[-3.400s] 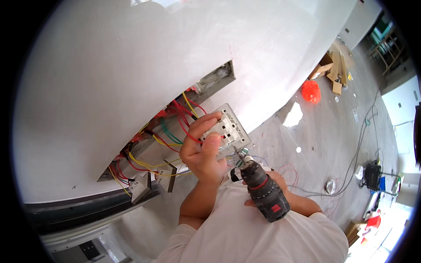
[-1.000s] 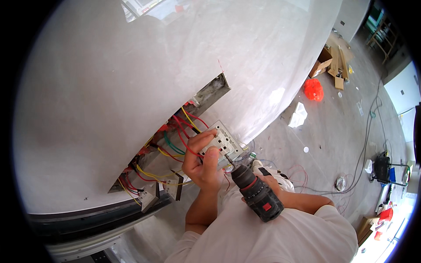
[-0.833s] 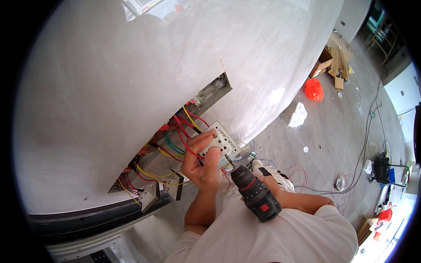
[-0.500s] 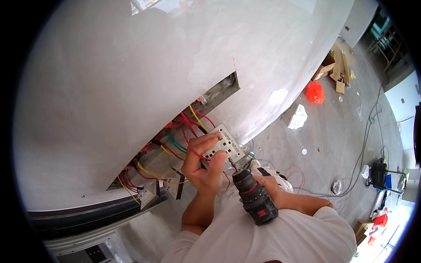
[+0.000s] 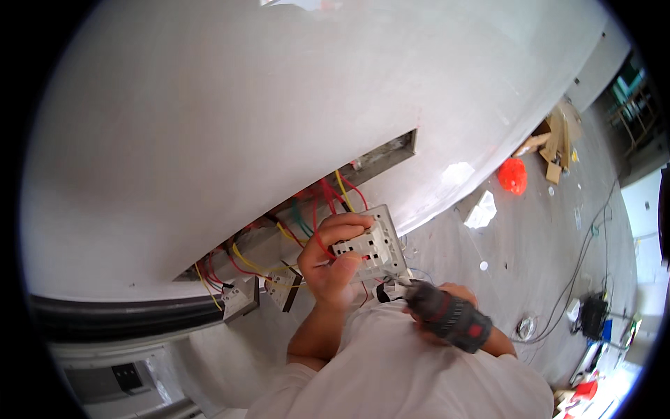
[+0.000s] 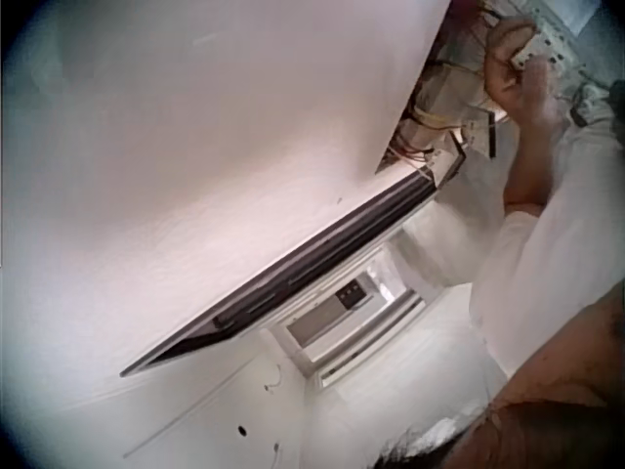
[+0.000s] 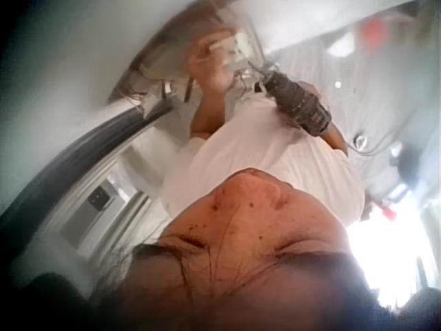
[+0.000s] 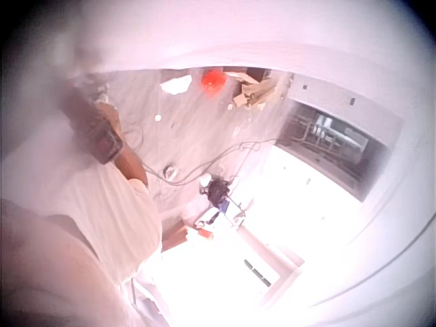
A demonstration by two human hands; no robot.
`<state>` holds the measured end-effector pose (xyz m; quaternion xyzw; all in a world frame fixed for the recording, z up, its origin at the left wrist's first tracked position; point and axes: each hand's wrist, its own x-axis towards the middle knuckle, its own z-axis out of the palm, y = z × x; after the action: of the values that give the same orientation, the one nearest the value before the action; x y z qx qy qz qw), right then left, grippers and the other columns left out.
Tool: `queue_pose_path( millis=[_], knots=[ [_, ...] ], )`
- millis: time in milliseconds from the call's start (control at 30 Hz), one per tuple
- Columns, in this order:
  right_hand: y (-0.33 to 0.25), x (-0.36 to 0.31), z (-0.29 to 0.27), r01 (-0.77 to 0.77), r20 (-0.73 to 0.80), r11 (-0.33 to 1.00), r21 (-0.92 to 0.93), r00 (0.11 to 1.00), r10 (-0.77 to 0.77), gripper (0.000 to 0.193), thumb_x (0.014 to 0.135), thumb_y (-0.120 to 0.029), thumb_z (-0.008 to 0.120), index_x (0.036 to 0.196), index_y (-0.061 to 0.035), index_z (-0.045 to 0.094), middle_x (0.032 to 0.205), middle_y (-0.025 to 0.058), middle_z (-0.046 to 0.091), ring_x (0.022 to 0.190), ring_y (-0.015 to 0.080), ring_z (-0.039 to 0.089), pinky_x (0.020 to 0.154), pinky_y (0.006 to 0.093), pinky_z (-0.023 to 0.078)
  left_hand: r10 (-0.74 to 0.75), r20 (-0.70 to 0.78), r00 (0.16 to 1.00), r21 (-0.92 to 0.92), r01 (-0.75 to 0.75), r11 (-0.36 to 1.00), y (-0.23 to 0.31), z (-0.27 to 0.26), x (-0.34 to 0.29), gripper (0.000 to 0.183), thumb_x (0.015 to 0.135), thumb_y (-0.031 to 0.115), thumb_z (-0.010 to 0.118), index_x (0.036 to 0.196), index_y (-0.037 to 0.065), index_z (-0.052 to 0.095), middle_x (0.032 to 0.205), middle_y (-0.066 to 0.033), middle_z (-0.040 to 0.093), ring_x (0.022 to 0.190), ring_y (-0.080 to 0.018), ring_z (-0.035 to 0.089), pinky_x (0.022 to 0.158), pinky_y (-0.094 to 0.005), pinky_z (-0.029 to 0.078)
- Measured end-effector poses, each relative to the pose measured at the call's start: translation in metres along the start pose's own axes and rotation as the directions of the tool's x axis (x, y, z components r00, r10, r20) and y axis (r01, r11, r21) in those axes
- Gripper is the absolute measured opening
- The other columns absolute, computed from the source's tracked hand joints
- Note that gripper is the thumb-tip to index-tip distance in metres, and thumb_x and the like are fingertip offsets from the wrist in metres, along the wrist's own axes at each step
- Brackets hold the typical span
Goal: The person installs electrical outlets into a wall cavity. They use a power drill to secure the outlet to the wall, strip the ends of colored wires with pliers, and connect the wires to the terminal screws on the back of the outlet. The person repeats this process for multiple outlets in the same wall section.
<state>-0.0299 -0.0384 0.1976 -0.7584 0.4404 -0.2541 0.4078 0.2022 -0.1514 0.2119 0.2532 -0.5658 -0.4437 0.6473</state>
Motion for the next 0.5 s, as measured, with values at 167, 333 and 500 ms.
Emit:
queue_pose_path(
  millis=[167,333,500],
  knots=[
    [-0.003,0.011,-0.015,0.362,-0.467,0.646,0.672,0.884,-0.011,0.071,0.079,-0.021,0.089,0.135,-0.0081,0.049,0.098,0.0106,0.068,0.09,0.0238,0.069,0.08,0.0401,0.058,-0.208,0.124,0.97,-0.592,0.241,0.769,-0.004,0.0,-0.01,0.065,0.09,0.044,0.069,0.133,-0.001,0.05,0.137,-0.0205,0.049,0.102,-0.0266,0.062,0.084,-0.0364,0.054],
    [-0.023,0.054,0.005,0.43,-0.628,0.623,0.654,0.768,0.129,0.082,0.078,-0.028,0.091,0.144,-0.0073,0.045,0.131,0.0141,0.061,0.109,0.0245,0.068,0.087,0.0357,0.057,-0.401,0.237,0.885,-0.813,0.407,0.417,-0.016,0.022,-0.044,0.075,0.095,0.063,0.055,0.14,0.005,0.047,0.126,-0.0177,0.056,0.105,-0.0269,0.06,0.092,-0.0367,0.054],
    [0.004,0.07,0.023,0.274,-0.587,0.927,0.256,0.806,-0.076,0.074,0.071,-0.028,0.095,0.133,-0.0079,0.059,0.126,0.0059,0.067,0.102,0.0175,0.065,0.083,0.0306,0.053,-0.486,0.138,0.863,-0.761,0.406,0.506,-0.012,0.03,-0.048,0.064,0.104,0.056,0.045,0.141,0.004,0.048,0.14,-0.0195,0.054,0.129,-0.0293,0.053,0.111,-0.0418,0.042]
  ],
)
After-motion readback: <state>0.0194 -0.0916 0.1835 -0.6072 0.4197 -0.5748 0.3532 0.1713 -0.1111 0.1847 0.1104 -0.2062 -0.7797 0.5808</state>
